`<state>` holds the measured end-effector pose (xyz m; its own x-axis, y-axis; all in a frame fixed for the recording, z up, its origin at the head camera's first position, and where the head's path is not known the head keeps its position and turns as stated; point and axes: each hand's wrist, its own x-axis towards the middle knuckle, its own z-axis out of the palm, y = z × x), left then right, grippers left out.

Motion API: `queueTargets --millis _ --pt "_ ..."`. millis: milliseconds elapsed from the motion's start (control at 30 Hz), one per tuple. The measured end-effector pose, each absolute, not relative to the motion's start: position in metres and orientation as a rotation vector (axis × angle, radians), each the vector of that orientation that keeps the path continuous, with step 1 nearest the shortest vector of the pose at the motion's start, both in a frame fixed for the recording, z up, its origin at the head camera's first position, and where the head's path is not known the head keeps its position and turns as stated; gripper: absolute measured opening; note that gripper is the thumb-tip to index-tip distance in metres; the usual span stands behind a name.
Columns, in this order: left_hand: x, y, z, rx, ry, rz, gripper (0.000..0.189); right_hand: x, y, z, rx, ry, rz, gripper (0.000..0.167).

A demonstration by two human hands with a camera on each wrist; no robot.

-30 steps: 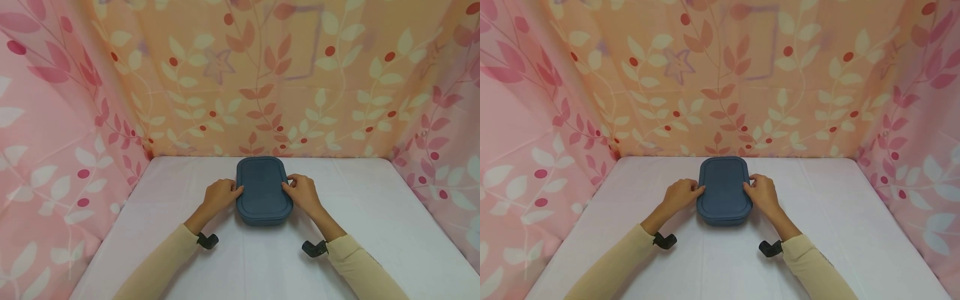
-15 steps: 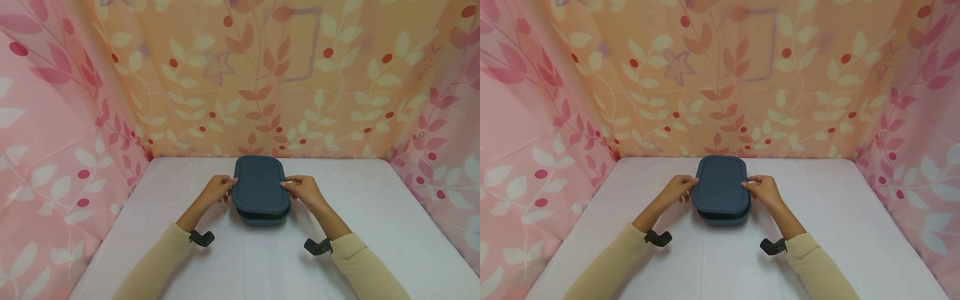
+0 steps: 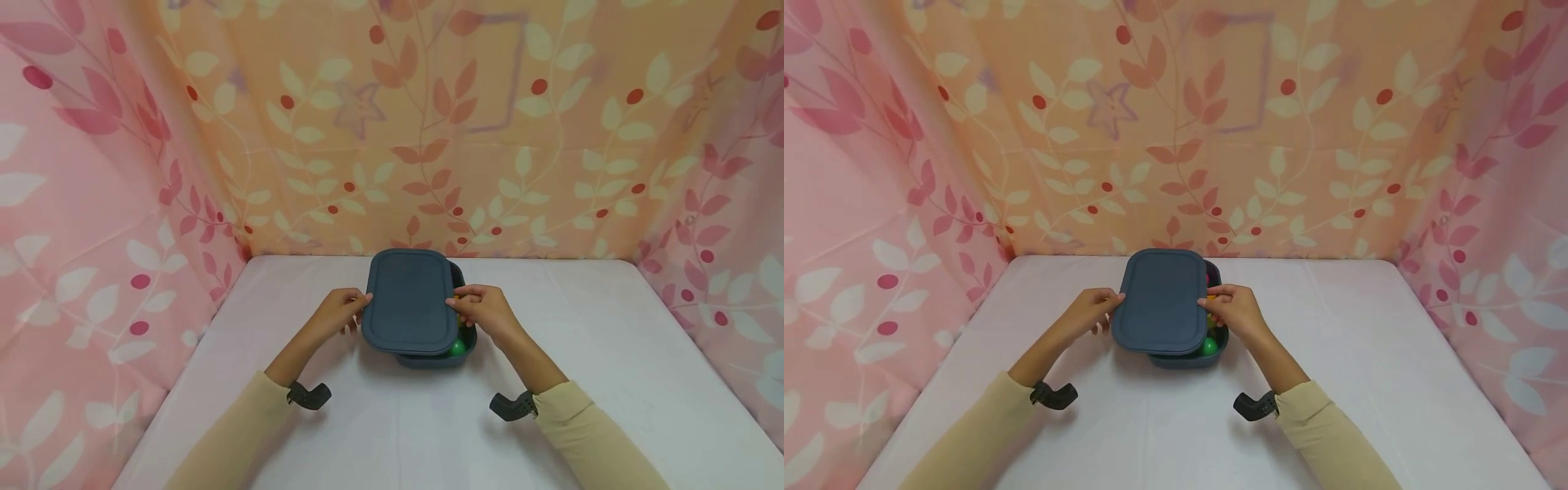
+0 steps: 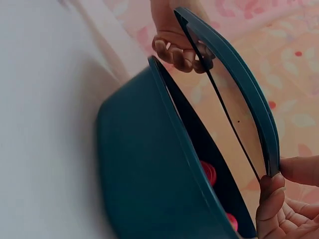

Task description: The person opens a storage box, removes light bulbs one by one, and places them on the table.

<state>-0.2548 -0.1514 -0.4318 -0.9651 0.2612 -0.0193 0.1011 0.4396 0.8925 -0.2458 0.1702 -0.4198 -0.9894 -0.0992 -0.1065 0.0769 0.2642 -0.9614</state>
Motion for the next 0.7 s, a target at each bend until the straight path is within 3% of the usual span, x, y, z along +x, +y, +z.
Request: queueTargets --millis 433,700 --pt "-0.240 -0.191 -0.429 0.155 2.417 1.711 0.034 -0.244 0.133 -0.420 -0.091 2.393 -1.812 0.044" --pt "-0.236 -0.216 -0.431 0.038 2.383 1.755 0.047 -0.244 0.109 -0.419 -0.160 2.401 -1.807 0.042"
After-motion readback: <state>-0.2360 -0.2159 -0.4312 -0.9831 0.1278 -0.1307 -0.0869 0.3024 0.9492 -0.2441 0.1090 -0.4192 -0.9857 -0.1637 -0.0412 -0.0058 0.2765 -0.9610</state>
